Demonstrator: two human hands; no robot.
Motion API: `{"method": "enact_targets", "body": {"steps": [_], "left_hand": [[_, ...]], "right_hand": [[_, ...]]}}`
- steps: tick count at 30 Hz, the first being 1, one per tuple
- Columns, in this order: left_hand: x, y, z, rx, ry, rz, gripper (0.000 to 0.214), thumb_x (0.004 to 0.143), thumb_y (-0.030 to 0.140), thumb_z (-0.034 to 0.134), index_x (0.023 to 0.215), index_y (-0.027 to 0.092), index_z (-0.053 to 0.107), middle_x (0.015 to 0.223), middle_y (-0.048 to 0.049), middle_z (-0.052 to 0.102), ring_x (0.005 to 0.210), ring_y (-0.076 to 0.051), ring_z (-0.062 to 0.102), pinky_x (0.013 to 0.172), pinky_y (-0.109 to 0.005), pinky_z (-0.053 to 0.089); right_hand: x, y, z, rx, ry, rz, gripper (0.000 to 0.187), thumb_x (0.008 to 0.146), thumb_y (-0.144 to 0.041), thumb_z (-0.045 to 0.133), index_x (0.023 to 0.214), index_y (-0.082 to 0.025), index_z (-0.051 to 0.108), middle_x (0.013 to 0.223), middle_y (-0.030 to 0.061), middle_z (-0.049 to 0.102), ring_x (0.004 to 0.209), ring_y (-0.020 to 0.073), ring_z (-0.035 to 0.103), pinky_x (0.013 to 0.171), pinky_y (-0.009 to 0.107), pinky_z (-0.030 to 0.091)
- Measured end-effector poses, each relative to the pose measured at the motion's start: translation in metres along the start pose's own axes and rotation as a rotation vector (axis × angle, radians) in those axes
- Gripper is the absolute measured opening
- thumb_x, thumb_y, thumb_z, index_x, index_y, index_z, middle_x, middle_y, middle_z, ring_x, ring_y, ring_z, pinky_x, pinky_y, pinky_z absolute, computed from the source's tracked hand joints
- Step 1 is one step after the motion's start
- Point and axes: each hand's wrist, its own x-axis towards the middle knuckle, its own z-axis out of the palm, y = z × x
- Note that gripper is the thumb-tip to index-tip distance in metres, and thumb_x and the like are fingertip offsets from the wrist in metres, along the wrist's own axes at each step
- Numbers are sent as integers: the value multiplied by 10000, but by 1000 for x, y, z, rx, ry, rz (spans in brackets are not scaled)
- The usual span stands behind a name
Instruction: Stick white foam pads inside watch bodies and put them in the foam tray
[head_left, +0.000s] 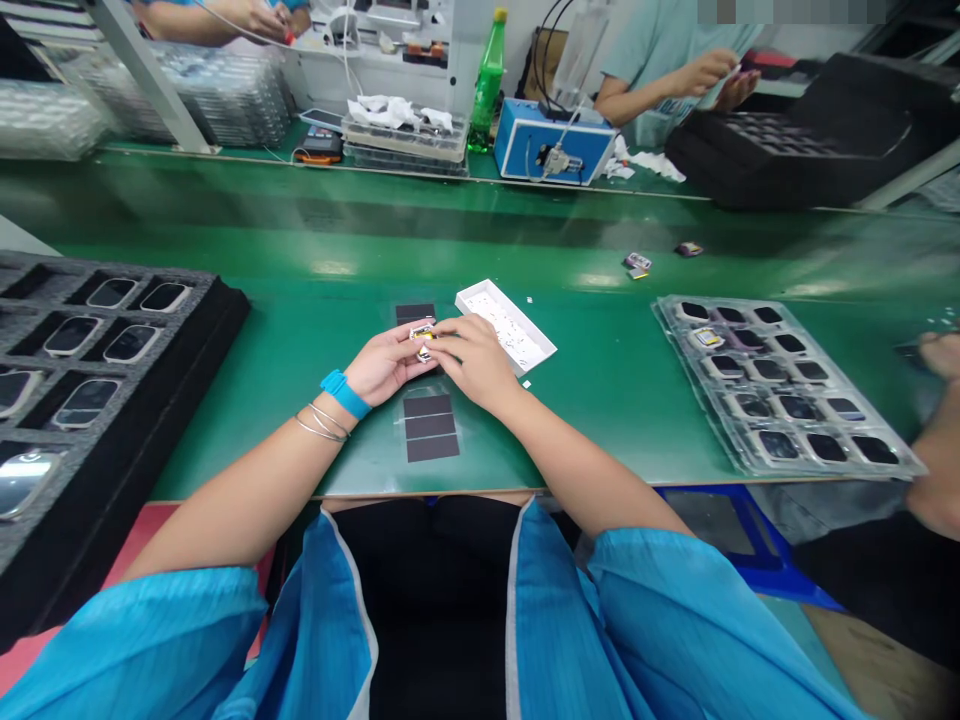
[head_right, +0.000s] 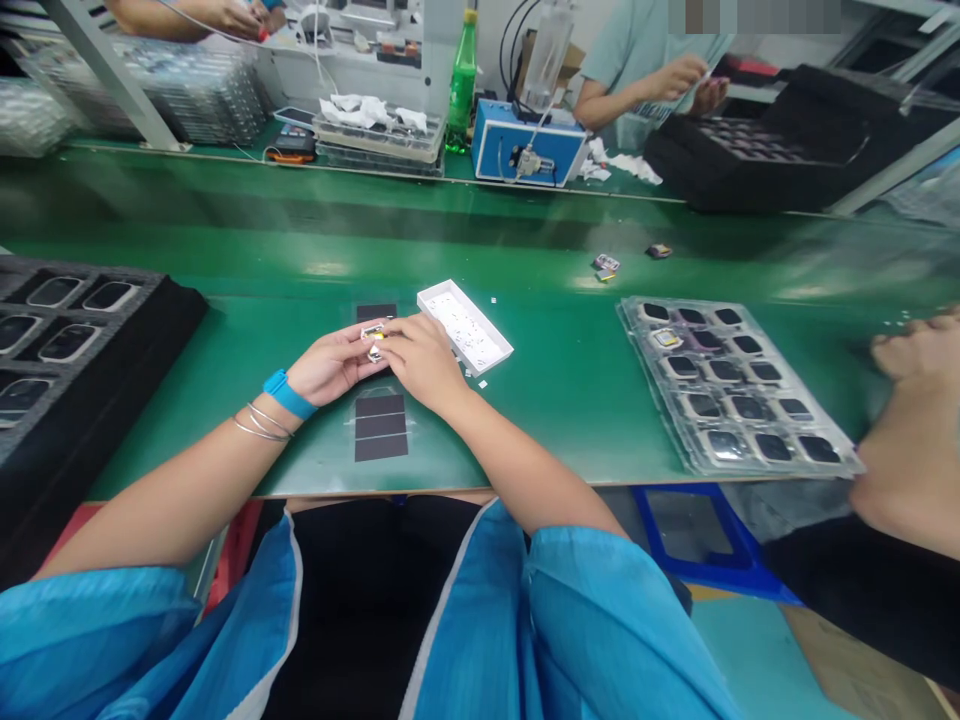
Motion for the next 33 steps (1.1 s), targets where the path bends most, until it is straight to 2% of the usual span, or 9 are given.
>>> {"method": "enact_targets", "body": {"steps": [1,3,5,8,15,21,26,30,33], "left_hand": [[0,-1,-1,21,-25,17,353,767,72,720,1111,140,688,1030,-80,732,887,-147,702,899,-317,578],[0,-2,-3,62,-58,51,420,735,102,777,1141,143,676,1062,-96,733,926,-174,707,894,-335,581],[0,-4,-4,109,-89,68,454,705,150,826,1134,136,678,1066,-109,737,921,-184,712,881,-339,583],[0,-7,-4,175,-133,83,495,668,243,877,1109,121,689,1048,-124,742,907,-189,718,878,-328,577],[1,-10,-2,215,-112,168,551,610,347,915,1069,136,697,1047,-105,745,913,-192,715,849,-317,582],[7,-5,-6,195,-69,125,505,647,246,883,1104,149,691,1055,-100,741,890,-181,712,846,-324,586],[14,16,-25,141,74,180,449,777,209,755,1209,159,643,1099,-102,724,965,-173,701,942,-358,549],[22,31,-50,473,413,448,524,680,148,793,1190,177,673,996,-41,706,936,-182,667,959,-374,518],[22,35,-62,747,614,637,597,564,112,869,1134,165,701,976,-57,659,964,-226,632,991,-380,479]], "right_hand": [[1,2,0,66,15,44,148,856,-209,655,972,-266,728,1157,53,662,1130,239,571,1101,515,416],[1,7,0,242,20,155,339,798,-233,705,1136,-252,673,1269,80,594,1184,239,565,1049,463,488],[2,13,1,460,-71,260,523,771,-265,716,1276,-251,580,1345,91,557,1171,226,594,994,427,540],[2,17,3,704,-227,342,546,783,-289,685,1305,-234,534,1301,89,614,1104,208,646,945,408,575],[-1,12,9,772,-138,334,492,755,-267,697,1226,-208,571,1211,88,676,1093,216,671,988,433,562],[3,21,18,761,-91,392,621,727,-355,744,1300,-221,547,1150,84,701,984,204,699,925,413,589],[6,29,13,735,68,430,608,728,-389,737,1286,-230,558,1139,94,719,1000,217,694,964,451,554],[6,31,10,695,137,439,508,732,-380,706,1202,-220,596,1004,62,743,933,204,696,935,451,550],[6,30,9,610,168,412,478,739,-393,683,1167,-195,607,929,53,735,881,194,689,888,424,554]]}}
